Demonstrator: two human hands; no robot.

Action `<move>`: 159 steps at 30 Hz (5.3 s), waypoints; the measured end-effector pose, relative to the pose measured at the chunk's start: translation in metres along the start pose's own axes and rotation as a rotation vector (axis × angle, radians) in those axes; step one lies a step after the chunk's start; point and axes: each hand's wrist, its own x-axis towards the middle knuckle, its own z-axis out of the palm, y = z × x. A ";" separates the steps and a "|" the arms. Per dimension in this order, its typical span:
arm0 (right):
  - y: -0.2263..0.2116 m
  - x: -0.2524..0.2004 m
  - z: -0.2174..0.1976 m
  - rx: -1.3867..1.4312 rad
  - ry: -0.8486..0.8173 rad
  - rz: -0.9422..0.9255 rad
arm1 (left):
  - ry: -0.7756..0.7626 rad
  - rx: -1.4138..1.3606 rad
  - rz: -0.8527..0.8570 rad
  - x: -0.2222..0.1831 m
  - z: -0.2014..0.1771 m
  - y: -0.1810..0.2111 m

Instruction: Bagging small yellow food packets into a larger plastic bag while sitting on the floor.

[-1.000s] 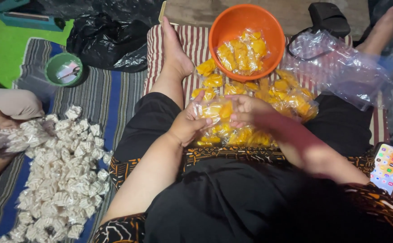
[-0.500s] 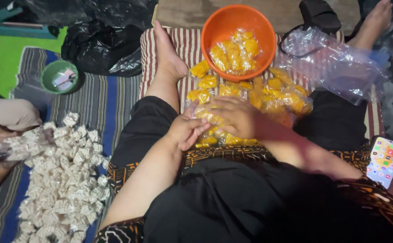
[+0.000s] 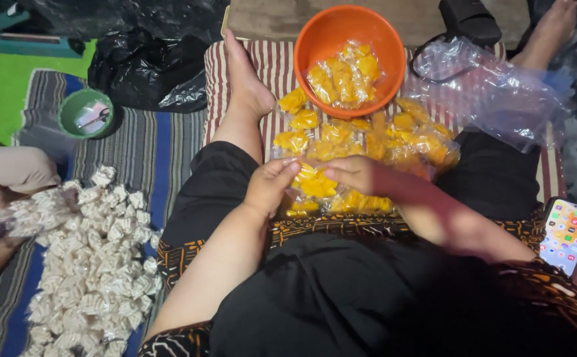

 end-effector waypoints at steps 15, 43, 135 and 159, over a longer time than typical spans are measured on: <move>-0.218 -0.107 0.000 0.426 0.458 0.312 | 0.882 0.213 -0.616 0.074 -0.060 0.042; 0.056 0.004 -0.129 -0.670 0.322 0.306 | 0.193 0.012 -0.075 0.029 -0.037 0.001; -0.058 -0.022 0.001 0.182 0.018 0.020 | -0.595 0.323 0.694 -0.013 0.007 0.052; -0.019 0.006 0.022 0.887 0.305 -0.383 | -0.438 -0.498 0.109 -0.004 0.002 0.003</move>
